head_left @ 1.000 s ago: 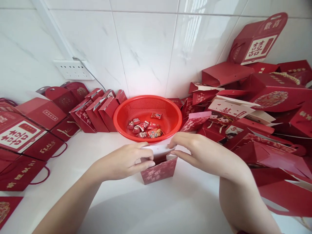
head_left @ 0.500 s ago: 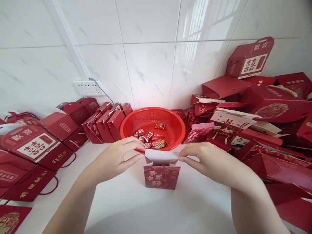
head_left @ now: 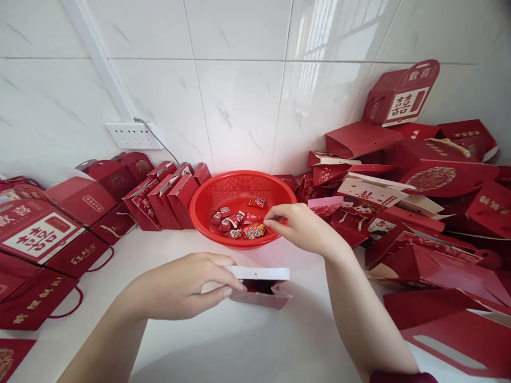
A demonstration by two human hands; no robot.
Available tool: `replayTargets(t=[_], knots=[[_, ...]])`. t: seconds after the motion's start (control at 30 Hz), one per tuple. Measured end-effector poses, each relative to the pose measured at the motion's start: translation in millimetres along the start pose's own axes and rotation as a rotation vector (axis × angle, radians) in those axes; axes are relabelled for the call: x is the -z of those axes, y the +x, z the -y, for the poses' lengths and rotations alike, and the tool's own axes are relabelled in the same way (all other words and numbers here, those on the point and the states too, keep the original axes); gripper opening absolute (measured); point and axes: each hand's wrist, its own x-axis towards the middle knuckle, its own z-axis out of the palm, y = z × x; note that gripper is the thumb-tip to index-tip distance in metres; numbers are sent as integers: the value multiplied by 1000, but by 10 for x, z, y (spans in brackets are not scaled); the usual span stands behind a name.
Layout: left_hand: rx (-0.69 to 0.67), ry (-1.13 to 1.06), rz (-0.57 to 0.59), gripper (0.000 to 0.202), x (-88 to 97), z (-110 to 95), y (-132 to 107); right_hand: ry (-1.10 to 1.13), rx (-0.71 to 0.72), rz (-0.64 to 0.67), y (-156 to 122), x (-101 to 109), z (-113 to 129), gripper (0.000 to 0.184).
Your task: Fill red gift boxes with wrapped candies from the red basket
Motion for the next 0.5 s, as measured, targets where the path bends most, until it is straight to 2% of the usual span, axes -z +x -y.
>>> replayTargets(t=[0.1, 0.17, 0.4, 0.5], knots=[[5, -55, 103, 57, 16, -33, -48, 12, -7, 23, -29, -2, -54, 20], [19, -66, 113, 63, 18, -32, -49, 14, -15, 21, -55, 27, -76, 19], [-13, -78, 134, 52, 6, 4, 39, -16, -20, 37, -21, 40, -191, 21], [-16, -93, 140, 54, 12, -6, 36, -113, 4, 166, 212, -75, -235, 27]])
